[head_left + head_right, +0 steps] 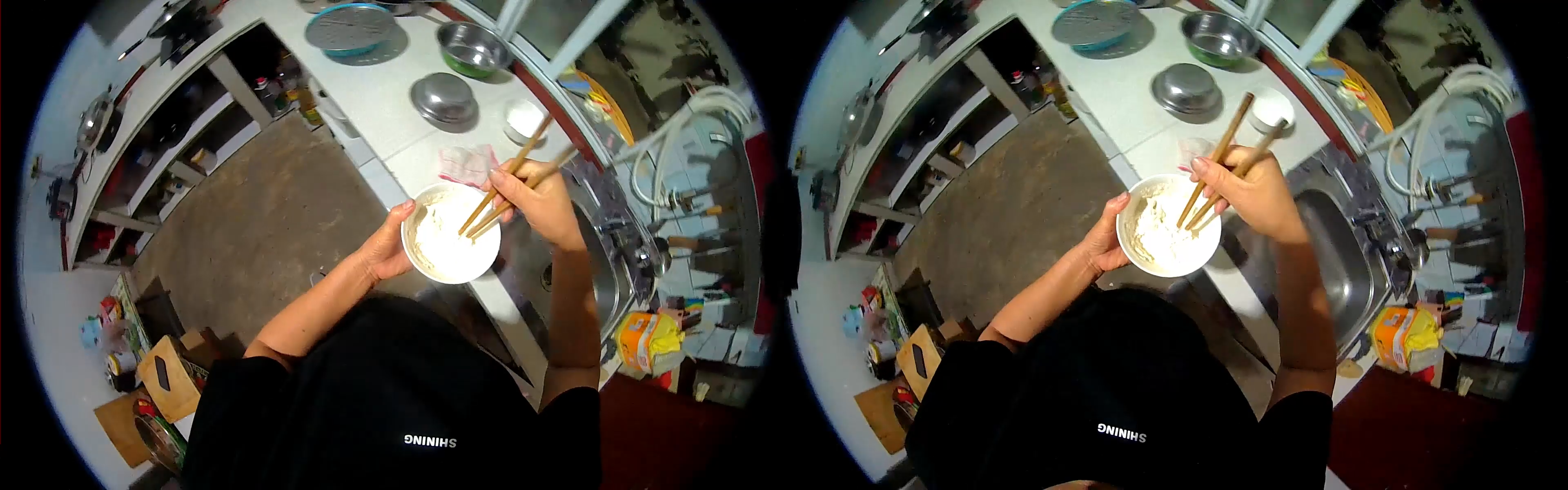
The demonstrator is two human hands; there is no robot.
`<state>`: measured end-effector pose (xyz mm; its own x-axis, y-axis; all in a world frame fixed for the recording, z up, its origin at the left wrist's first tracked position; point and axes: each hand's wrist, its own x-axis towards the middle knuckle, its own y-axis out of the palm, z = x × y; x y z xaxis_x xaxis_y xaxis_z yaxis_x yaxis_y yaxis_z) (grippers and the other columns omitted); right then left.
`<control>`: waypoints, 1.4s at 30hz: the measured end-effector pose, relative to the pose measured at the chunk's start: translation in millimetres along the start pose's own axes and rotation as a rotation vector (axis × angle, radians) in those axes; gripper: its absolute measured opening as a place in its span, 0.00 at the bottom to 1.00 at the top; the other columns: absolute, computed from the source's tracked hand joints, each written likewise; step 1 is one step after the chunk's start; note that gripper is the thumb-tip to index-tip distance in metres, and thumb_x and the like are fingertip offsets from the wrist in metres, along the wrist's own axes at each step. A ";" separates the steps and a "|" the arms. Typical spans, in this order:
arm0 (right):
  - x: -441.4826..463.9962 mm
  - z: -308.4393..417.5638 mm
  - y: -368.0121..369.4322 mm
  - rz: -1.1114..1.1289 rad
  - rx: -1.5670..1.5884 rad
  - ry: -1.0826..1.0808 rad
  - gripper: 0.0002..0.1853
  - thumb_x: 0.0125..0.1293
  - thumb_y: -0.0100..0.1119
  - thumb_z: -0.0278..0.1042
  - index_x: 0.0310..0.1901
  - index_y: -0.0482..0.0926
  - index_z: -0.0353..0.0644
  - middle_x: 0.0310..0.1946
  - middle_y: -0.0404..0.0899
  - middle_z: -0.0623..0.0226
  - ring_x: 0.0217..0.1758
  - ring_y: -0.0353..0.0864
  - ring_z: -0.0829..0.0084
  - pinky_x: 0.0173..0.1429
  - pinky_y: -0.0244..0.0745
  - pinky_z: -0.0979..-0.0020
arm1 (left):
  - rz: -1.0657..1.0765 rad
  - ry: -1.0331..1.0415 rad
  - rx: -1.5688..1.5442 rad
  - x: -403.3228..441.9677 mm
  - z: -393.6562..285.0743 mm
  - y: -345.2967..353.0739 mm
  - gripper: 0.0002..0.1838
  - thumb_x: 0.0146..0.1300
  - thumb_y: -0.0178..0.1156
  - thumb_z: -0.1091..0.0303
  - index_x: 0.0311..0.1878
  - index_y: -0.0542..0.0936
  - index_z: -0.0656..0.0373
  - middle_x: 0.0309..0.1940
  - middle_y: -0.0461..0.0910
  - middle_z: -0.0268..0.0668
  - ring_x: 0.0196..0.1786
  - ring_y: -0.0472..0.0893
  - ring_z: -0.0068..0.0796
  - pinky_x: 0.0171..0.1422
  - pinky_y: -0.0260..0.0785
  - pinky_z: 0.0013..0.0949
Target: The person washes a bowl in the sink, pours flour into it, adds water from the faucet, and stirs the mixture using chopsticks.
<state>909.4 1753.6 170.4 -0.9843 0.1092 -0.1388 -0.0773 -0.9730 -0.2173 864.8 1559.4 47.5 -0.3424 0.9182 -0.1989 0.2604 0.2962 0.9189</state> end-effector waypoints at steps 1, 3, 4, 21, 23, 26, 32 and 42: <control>14.6 0.8 18.3 0.039 -0.036 -0.051 0.15 0.61 0.57 0.39 0.31 0.79 0.32 0.22 0.76 0.68 0.22 0.72 0.83 0.25 0.69 0.83 | -0.021 0.025 -0.005 -12.5 -8.0 -9.3 0.41 0.53 0.53 0.39 0.63 0.59 0.58 0.60 0.64 0.46 0.60 0.68 0.41 0.63 0.61 0.45; 43.9 -1.6 63.4 0.041 -0.023 -0.084 0.15 0.61 0.58 0.40 0.29 0.79 0.32 0.21 0.76 0.69 0.21 0.70 0.85 0.25 0.67 0.84 | -0.054 0.052 -0.050 -43.6 -32.3 -29.9 0.38 0.56 0.53 0.42 0.62 0.61 0.60 0.58 0.66 0.47 0.58 0.70 0.41 0.62 0.63 0.45; 58.0 -0.7 86.7 0.042 -0.030 -0.090 0.16 0.61 0.58 0.40 0.29 0.78 0.32 0.21 0.76 0.69 0.21 0.70 0.85 0.25 0.67 0.84 | -0.084 0.067 -0.063 -59.8 -45.3 -42.9 0.37 0.56 0.52 0.43 0.62 0.61 0.60 0.58 0.67 0.47 0.58 0.70 0.41 0.62 0.63 0.44; 219.7 24.7 448.5 0.900 -0.770 -0.285 0.19 0.56 0.56 0.47 0.37 0.76 0.36 0.34 0.76 0.55 0.36 0.76 0.55 0.41 0.69 0.63 | -0.419 0.244 -0.034 -253.2 -175.5 -224.1 0.27 0.56 0.61 0.65 0.57 0.64 0.62 0.50 0.73 0.42 0.52 0.75 0.37 0.56 0.70 0.39; 227.3 24.6 457.3 0.880 -0.719 -0.344 0.19 0.56 0.57 0.46 0.39 0.76 0.37 0.35 0.76 0.55 0.38 0.76 0.55 0.43 0.69 0.63 | -0.463 0.295 -0.019 -256.3 -178.3 -249.9 0.23 0.57 0.61 0.63 0.53 0.68 0.63 0.44 0.77 0.41 0.48 0.77 0.37 0.54 0.72 0.38; 260.4 24.2 454.3 0.759 -0.413 -0.330 0.15 0.59 0.55 0.41 0.42 0.75 0.39 0.33 0.78 0.62 0.31 0.77 0.68 0.36 0.71 0.69 | -0.501 0.386 -0.128 -258.4 -206.2 -237.6 0.23 0.57 0.60 0.64 0.52 0.68 0.64 0.45 0.76 0.42 0.48 0.77 0.37 0.53 0.72 0.38; 393.9 -40.4 399.8 0.519 0.348 0.193 0.11 0.63 0.51 0.36 0.41 0.76 0.38 0.28 0.77 0.69 0.22 0.70 0.84 0.24 0.65 0.82 | -0.669 0.406 -0.140 -240.1 -272.0 -262.6 0.31 0.56 0.59 0.56 0.58 0.64 0.66 0.49 0.73 0.46 0.51 0.75 0.36 0.53 0.72 0.38; 580.7 -393.1 345.8 -0.631 1.286 0.941 0.17 0.62 0.48 0.44 0.35 0.75 0.35 0.25 0.76 0.64 0.23 0.72 0.72 0.27 0.70 0.76 | -0.912 0.490 -0.254 -175.0 -377.2 -328.6 0.32 0.58 0.55 0.56 0.60 0.61 0.68 0.53 0.70 0.51 0.54 0.73 0.43 0.58 0.67 0.41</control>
<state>373.6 1560.4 -365.2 -0.3644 0.1254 -0.9228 -0.9189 -0.2090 0.3345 498.7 1202.3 -91.2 -0.6536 0.1543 -0.7409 -0.4546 0.7027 0.5473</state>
